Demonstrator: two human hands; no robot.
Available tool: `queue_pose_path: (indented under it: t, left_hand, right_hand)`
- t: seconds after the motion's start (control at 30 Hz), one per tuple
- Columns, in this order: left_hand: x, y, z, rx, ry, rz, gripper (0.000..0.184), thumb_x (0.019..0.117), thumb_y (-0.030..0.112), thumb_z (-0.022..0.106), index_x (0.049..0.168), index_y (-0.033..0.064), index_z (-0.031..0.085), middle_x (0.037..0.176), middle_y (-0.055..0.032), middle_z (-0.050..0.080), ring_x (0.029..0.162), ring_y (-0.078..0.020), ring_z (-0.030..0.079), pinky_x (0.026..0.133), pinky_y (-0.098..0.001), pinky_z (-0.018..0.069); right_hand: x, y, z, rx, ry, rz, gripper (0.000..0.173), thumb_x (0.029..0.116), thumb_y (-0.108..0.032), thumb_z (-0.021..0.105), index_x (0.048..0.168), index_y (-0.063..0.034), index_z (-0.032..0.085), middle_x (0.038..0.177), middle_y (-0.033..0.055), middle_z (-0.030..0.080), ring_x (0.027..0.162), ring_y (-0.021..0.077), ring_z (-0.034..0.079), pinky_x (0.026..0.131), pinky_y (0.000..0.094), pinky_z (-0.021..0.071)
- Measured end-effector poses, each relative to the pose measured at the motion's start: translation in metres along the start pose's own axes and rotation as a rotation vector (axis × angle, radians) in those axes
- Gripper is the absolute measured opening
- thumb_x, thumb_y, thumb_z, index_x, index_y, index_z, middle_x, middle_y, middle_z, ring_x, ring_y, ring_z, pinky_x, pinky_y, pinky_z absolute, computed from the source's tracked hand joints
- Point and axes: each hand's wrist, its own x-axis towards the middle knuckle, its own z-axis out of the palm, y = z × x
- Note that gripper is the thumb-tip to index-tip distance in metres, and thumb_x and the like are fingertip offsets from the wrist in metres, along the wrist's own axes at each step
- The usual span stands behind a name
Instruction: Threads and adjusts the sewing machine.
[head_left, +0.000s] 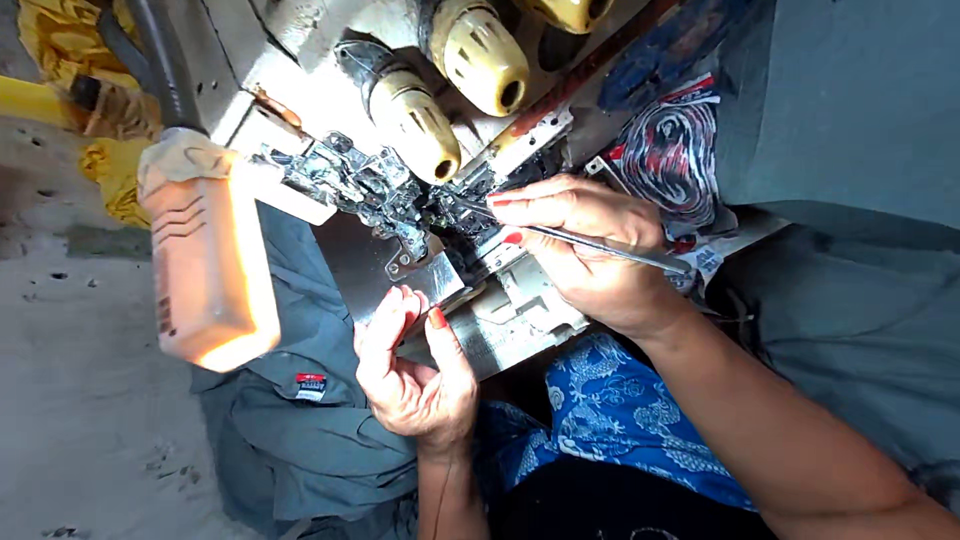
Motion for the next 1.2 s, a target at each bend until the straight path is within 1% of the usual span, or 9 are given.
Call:
queue_pose_path:
  t: [0.2,0.43,0.67,0.97,1.2]
  left_hand:
    - [0.0001,-0.0011,-0.0007,-0.009,-0.006,0.001,0.024,0.0941,0.004,0.065,0.116,0.0089,0.058,0.114,0.0082,0.072,0.116,-0.0041,0.065,0.101,-0.0274,0.0534]
    - [0.0001,-0.0014,-0.0004,-0.009,-0.004,0.012,0.022,0.0947,0.003,0.064,0.116,0.0078,0.058,0.114,0.0078,0.072,0.117,-0.0044,0.065,0.102,-0.0277,0.0534]
    - [0.0004,-0.0018,-0.0007,-0.017,-0.009,0.010,0.022,0.0954,0.003,0.062,0.116,0.0093,0.058,0.114,0.0089,0.071,0.117,-0.0041,0.065,0.102,-0.0274,0.0533]
    - [0.0011,-0.0018,-0.0004,-0.018,0.000,0.015,0.020,0.0958,0.005,0.063,0.115,0.0091,0.058,0.113,0.0079,0.072,0.117,-0.0049,0.065,0.101,-0.0279,0.0537]
    - [0.0007,-0.0020,-0.0013,-0.008,-0.006,0.013,0.020,0.0959,0.007,0.063,0.115,0.0081,0.059,0.113,0.0074,0.072,0.118,-0.0044,0.065,0.104,-0.0288,0.0515]
  right_hand:
    - [0.0008,-0.0003,0.0008,-0.018,-0.002,-0.010,0.010,0.0916,0.002,0.070,0.098,0.0083,0.075,0.102,0.0166,0.075,0.106,0.0156,0.072,0.097,0.0244,0.0551]
    - [0.0019,-0.0012,0.0018,-0.020,-0.001,-0.010,0.010,0.0914,0.002,0.070,0.098,0.0082,0.075,0.101,0.0169,0.075,0.106,0.0165,0.072,0.097,0.0246,0.0554]
    - [0.0016,-0.0015,0.0026,-0.030,0.000,-0.015,0.010,0.0915,0.002,0.070,0.098,0.0083,0.075,0.100,0.0170,0.075,0.105,0.0156,0.072,0.097,0.0237,0.0552]
    - [0.0031,-0.0024,0.0036,-0.041,-0.009,-0.023,0.011,0.0919,0.001,0.070,0.099,0.0084,0.075,0.101,0.0172,0.075,0.105,0.0164,0.072,0.097,0.0246,0.0553]
    - [0.0013,-0.0042,0.0062,-0.066,0.029,-0.027,0.012,0.0916,0.001,0.071,0.098,0.0096,0.075,0.099,0.0176,0.076,0.103,0.0156,0.072,0.096,0.0239,0.0555]
